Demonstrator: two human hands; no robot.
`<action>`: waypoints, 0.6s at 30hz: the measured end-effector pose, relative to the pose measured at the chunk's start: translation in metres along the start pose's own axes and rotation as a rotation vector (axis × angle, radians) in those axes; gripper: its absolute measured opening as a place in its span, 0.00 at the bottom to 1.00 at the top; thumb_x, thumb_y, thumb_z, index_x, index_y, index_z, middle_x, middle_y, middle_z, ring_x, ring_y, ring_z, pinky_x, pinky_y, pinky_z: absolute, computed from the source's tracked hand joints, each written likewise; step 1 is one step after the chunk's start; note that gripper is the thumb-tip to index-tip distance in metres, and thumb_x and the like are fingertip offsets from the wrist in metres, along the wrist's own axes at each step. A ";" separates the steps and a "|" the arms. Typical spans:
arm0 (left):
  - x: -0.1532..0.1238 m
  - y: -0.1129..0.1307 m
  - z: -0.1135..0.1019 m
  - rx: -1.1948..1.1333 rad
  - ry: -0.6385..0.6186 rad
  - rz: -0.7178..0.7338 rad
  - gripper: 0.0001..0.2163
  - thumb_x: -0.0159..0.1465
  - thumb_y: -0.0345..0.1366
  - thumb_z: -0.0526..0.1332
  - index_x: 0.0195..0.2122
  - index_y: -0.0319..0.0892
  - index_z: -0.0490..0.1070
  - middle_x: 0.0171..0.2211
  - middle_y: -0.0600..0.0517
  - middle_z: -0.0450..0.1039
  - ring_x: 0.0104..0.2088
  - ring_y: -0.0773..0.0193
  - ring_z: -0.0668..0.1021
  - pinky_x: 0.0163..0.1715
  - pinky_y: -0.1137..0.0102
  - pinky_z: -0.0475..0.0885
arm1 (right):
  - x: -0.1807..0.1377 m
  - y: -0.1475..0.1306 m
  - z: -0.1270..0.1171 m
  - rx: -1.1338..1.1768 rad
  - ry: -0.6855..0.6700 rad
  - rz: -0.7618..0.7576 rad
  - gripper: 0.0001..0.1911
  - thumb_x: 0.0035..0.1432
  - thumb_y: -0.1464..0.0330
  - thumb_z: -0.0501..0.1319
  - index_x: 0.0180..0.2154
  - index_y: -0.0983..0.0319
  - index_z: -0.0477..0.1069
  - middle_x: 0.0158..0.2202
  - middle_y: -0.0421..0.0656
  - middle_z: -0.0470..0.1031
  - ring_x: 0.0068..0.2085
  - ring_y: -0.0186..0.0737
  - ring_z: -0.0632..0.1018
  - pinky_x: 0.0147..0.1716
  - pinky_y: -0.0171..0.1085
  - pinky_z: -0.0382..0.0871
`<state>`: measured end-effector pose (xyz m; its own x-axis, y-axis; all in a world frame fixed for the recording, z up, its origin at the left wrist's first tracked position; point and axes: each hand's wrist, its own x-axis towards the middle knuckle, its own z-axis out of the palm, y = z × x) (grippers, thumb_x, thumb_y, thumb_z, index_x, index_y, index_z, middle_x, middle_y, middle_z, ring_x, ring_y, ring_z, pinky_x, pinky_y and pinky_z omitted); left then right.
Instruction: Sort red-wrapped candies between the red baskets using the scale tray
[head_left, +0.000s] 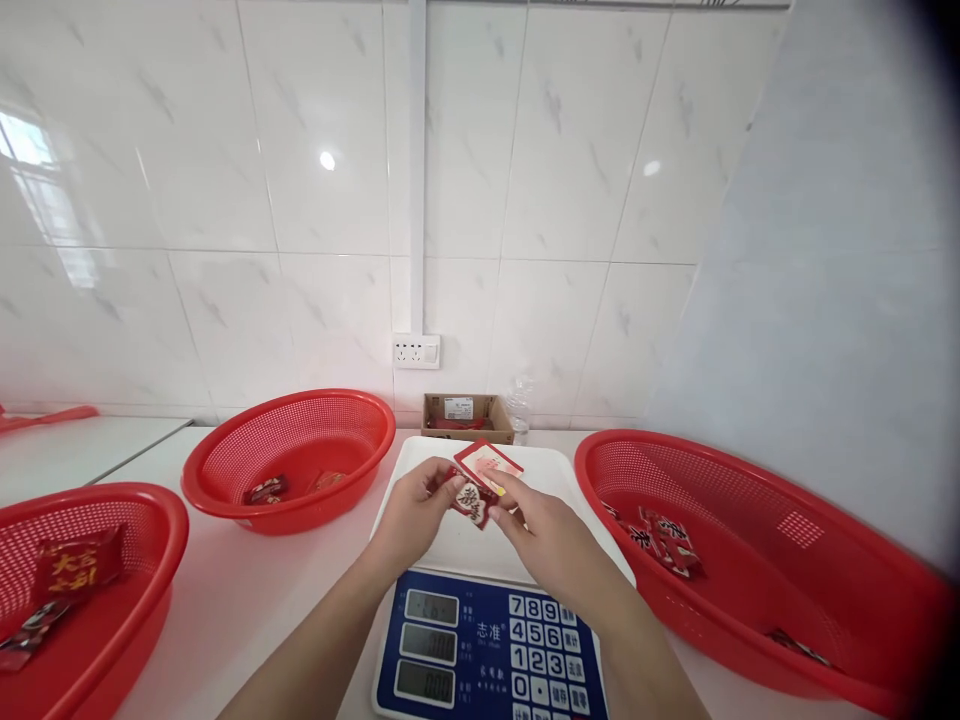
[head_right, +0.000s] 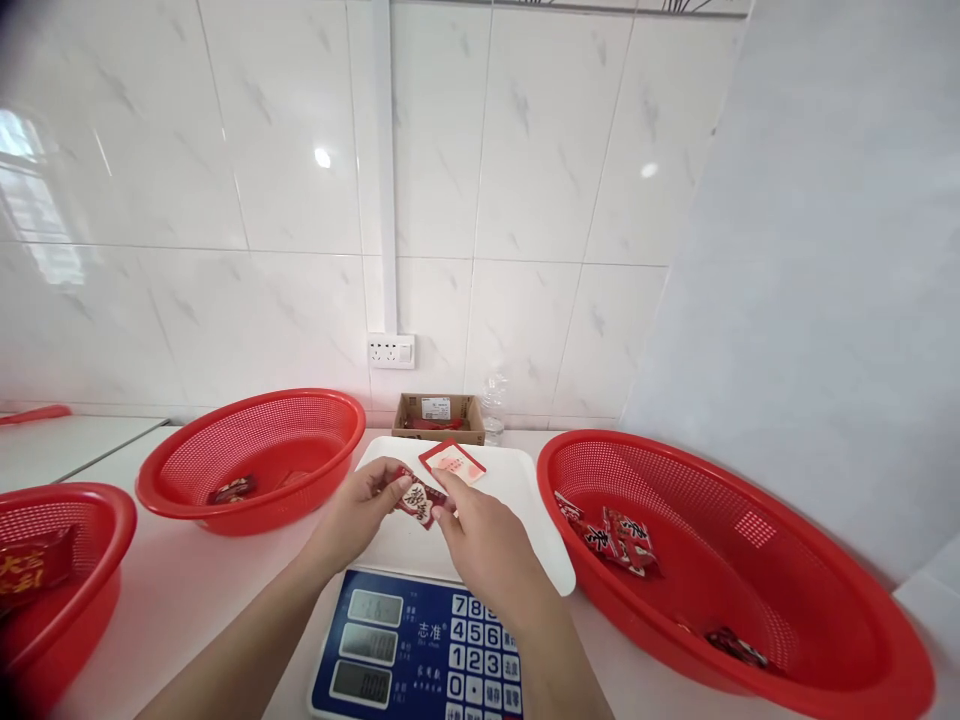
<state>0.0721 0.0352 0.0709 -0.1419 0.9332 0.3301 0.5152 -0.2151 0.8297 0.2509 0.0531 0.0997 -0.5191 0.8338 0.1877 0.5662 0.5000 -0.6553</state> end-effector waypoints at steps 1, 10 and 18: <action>0.001 -0.004 -0.004 0.061 0.038 -0.016 0.11 0.65 0.41 0.53 0.43 0.42 0.69 0.34 0.49 0.76 0.36 0.57 0.78 0.37 0.64 0.72 | 0.001 0.000 0.001 -0.018 0.021 0.019 0.24 0.63 0.64 0.50 0.60 0.56 0.63 0.43 0.44 0.79 0.42 0.48 0.77 0.43 0.46 0.67; -0.007 -0.010 -0.015 0.580 -0.171 0.088 0.14 0.65 0.37 0.55 0.49 0.43 0.72 0.49 0.43 0.71 0.50 0.49 0.72 0.49 0.55 0.67 | 0.007 -0.004 0.018 -0.131 -0.057 0.043 0.25 0.64 0.65 0.51 0.61 0.60 0.63 0.61 0.47 0.66 0.62 0.47 0.65 0.59 0.47 0.59; -0.011 -0.005 -0.026 0.610 -0.349 0.140 0.14 0.67 0.38 0.52 0.48 0.42 0.74 0.47 0.43 0.72 0.51 0.51 0.73 0.53 0.57 0.66 | 0.013 0.004 0.027 -0.283 -0.046 0.049 0.24 0.65 0.69 0.47 0.61 0.66 0.63 0.63 0.50 0.63 0.62 0.45 0.64 0.61 0.45 0.57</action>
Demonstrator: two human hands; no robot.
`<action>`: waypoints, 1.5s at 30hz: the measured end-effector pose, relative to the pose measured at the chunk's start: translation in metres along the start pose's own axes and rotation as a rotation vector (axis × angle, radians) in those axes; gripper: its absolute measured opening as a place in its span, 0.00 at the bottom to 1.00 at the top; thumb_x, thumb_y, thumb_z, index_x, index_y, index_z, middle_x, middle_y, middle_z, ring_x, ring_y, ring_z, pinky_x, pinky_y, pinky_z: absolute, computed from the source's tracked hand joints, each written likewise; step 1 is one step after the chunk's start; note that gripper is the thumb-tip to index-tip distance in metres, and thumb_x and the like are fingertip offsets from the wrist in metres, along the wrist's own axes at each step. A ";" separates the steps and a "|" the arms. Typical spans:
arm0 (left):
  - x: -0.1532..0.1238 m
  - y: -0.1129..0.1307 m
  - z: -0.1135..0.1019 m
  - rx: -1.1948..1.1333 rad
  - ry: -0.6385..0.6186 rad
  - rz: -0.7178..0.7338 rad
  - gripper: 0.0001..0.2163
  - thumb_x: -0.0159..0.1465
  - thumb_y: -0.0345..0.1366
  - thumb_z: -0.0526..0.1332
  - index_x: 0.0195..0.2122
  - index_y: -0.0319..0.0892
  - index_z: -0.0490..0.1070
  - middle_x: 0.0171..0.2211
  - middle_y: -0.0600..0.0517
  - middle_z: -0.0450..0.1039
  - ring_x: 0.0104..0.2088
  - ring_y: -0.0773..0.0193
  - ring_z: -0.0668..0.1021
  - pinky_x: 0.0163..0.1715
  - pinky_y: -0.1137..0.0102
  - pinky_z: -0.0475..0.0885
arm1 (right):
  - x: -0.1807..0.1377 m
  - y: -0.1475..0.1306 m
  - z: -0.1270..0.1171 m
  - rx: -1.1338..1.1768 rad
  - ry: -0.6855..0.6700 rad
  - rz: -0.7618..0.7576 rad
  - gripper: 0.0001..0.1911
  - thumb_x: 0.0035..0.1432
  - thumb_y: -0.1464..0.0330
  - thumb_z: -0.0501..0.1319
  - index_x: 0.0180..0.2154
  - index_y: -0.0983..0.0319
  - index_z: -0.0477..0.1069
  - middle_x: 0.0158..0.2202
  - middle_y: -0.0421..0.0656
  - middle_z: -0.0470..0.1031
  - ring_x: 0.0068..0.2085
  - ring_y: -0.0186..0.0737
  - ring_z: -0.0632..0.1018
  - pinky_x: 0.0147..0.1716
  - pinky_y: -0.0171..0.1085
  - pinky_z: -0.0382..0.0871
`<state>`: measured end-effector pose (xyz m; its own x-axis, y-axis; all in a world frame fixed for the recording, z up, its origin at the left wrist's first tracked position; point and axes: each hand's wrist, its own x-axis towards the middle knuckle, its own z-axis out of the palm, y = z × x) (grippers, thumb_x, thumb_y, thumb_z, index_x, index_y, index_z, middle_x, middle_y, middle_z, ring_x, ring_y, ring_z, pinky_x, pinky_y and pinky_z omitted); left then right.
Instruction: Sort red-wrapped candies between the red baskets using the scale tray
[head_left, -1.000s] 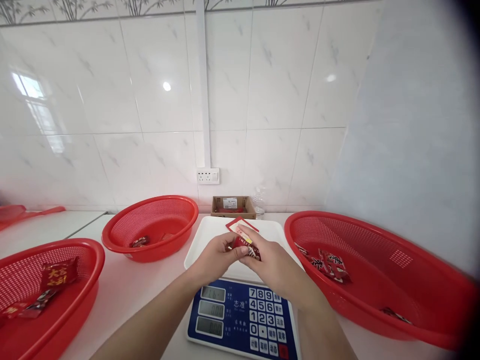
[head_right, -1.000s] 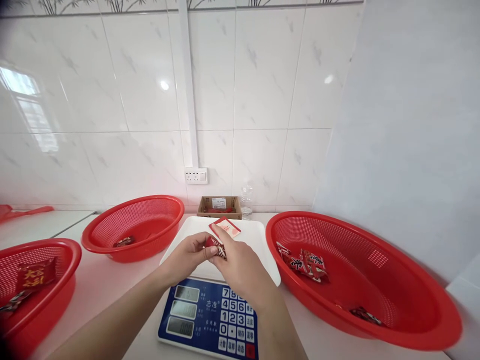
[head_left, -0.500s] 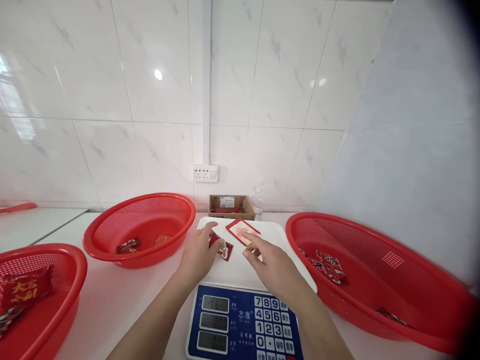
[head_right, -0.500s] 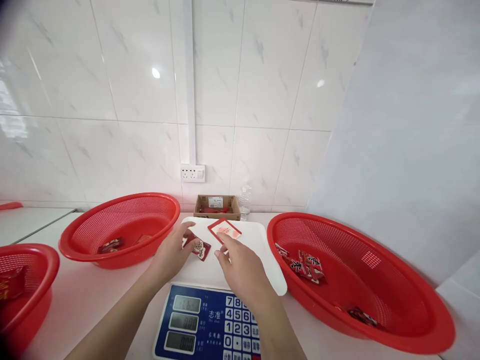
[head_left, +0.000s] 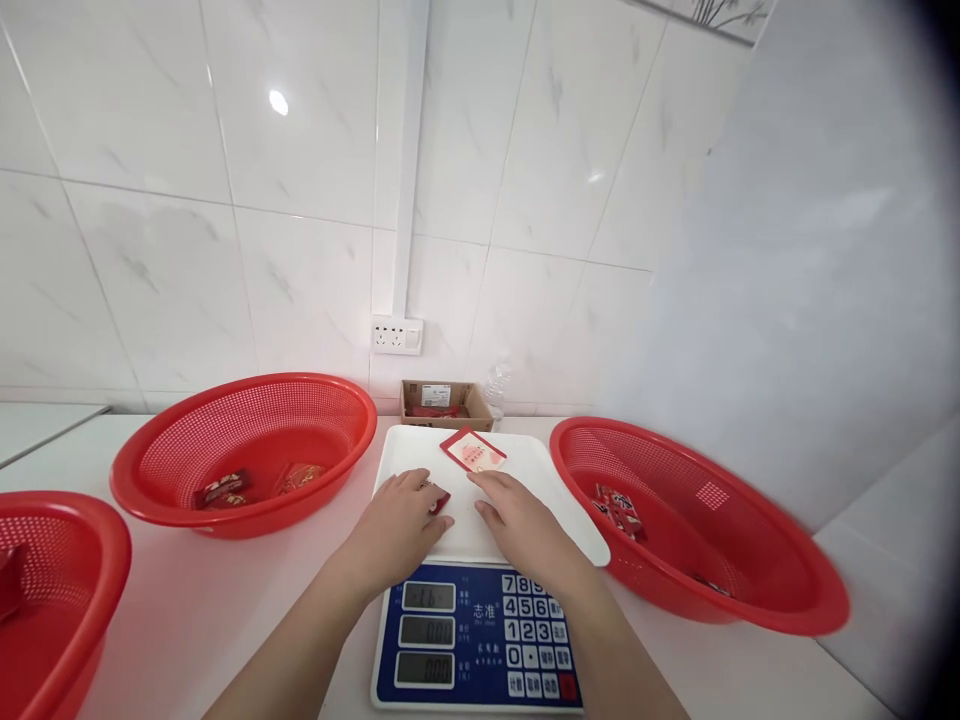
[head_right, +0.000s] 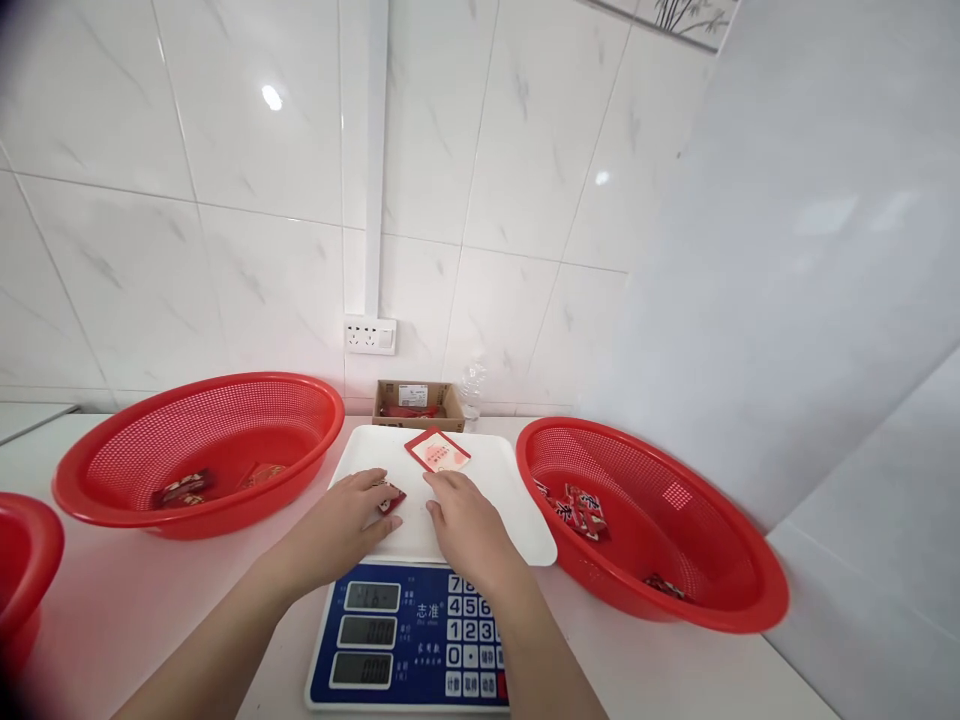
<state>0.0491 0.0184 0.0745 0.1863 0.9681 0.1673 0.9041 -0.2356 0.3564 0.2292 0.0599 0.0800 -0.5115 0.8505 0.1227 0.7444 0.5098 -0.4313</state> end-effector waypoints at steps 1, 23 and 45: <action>0.000 0.000 0.000 0.000 -0.011 0.012 0.15 0.67 0.38 0.52 0.49 0.42 0.74 0.48 0.43 0.72 0.52 0.51 0.72 0.54 0.56 0.64 | 0.004 0.001 0.001 -0.026 -0.006 0.008 0.24 0.65 0.69 0.46 0.61 0.66 0.62 0.63 0.51 0.63 0.63 0.45 0.64 0.61 0.45 0.58; -0.002 0.011 0.008 -0.053 -0.006 0.146 0.18 0.67 0.32 0.48 0.52 0.43 0.73 0.52 0.44 0.71 0.53 0.50 0.69 0.53 0.57 0.66 | -0.015 -0.005 -0.019 -0.405 -0.204 -0.066 0.21 0.65 0.68 0.48 0.57 0.61 0.67 0.51 0.53 0.75 0.50 0.54 0.73 0.42 0.45 0.67; -0.010 0.014 -0.001 -0.122 0.138 0.196 0.21 0.68 0.46 0.52 0.60 0.46 0.65 0.65 0.43 0.58 0.67 0.46 0.55 0.62 0.47 0.55 | -0.068 -0.004 -0.028 -0.324 0.003 -0.031 0.23 0.66 0.65 0.49 0.60 0.60 0.63 0.60 0.49 0.67 0.59 0.46 0.68 0.54 0.44 0.66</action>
<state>0.0591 0.0055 0.0788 0.2911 0.8843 0.3650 0.8015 -0.4338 0.4117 0.2732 0.0036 0.0988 -0.5348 0.8343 0.1342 0.8269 0.5494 -0.1203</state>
